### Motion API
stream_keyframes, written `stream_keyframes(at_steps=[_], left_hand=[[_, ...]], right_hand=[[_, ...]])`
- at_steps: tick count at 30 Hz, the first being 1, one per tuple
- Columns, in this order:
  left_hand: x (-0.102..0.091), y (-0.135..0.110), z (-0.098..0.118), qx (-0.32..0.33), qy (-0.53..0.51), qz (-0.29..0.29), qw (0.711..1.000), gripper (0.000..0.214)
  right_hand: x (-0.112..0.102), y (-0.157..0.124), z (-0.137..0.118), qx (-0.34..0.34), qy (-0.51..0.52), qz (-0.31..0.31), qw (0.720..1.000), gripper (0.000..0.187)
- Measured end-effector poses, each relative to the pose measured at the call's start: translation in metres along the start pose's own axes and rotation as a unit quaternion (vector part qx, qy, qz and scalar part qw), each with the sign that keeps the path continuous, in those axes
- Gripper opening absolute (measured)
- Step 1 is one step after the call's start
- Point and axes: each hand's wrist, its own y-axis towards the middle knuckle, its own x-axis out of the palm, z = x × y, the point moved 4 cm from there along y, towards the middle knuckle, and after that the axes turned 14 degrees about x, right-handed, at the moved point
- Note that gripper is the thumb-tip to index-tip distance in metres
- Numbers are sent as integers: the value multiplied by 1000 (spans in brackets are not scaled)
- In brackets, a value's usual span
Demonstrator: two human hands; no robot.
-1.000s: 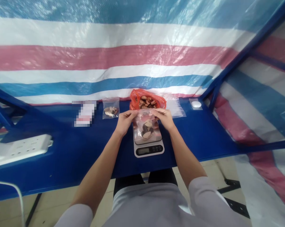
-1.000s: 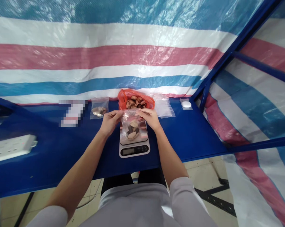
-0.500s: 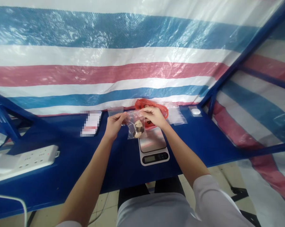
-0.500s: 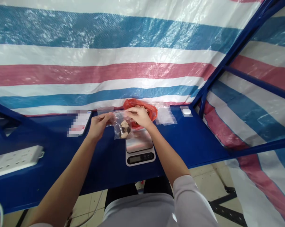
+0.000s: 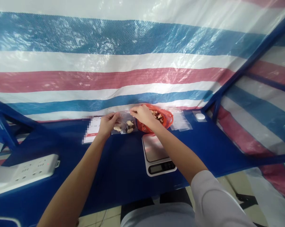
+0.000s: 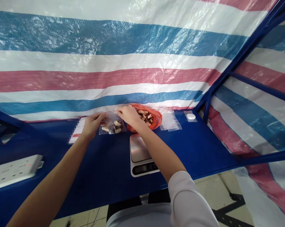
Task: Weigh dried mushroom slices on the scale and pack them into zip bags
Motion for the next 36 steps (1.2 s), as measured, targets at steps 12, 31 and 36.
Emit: stream_keyframes(at_steps=[12, 31, 36], left_hand=[[-11, -12, -17, 254, 344, -134, 894, 41], [-15, -25, -52, 303, 382, -302, 819, 49], [-14, -21, -54, 309, 370, -309, 820, 47]], right_hand=[[10, -5, -14, 0, -194, 0, 981, 36], [84, -37, 6, -88, -228, -18, 969, 39], [85, -38, 5, -71, -237, -27, 969, 43]])
